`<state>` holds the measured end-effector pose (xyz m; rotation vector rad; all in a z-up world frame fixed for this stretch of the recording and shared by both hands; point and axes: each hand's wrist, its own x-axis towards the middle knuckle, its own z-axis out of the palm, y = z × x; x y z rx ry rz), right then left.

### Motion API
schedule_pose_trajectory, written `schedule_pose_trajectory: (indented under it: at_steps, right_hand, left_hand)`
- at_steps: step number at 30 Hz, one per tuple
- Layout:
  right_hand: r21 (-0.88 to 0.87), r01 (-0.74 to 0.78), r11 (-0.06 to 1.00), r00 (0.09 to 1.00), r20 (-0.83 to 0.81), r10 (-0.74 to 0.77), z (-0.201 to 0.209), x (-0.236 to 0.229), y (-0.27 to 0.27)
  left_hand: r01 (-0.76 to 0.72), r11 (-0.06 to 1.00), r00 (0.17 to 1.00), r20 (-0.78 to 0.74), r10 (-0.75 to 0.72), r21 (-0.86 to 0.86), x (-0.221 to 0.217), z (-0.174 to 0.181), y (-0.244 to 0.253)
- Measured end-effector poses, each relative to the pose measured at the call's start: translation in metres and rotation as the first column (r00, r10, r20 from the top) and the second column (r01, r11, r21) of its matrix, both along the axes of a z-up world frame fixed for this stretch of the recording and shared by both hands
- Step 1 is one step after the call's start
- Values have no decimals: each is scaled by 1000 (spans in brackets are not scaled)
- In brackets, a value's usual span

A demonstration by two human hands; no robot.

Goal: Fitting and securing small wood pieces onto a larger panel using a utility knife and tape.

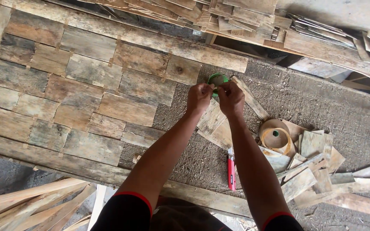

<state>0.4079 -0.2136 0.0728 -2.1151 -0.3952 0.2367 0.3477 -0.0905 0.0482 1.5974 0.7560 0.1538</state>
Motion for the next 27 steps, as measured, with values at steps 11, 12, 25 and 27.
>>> schedule_pose_trajectory:
  at_steps: [11, 12, 25, 27]
  right_hand:
    - [-286, 137, 948, 990, -6, -144, -11, 28, 19]
    - [-309, 144, 940, 987, -16, -157, -8, 27, 19]
    - [-274, 195, 942, 979, 110, -170, -16, 18, -1]
    - [-119, 173, 978, 972, 183, -150, -15, 17, -8]
  left_hand:
    - [-357, 903, 934, 57, 354, 240, 34, -52, -24]
    - [-358, 905, 929, -7, 369, 228, 39, -56, -27]
    - [-467, 884, 862, -232, 451, -16, 50, -50, -29]
    - [-437, 897, 883, -224, 412, -74, 46, -36, -31]
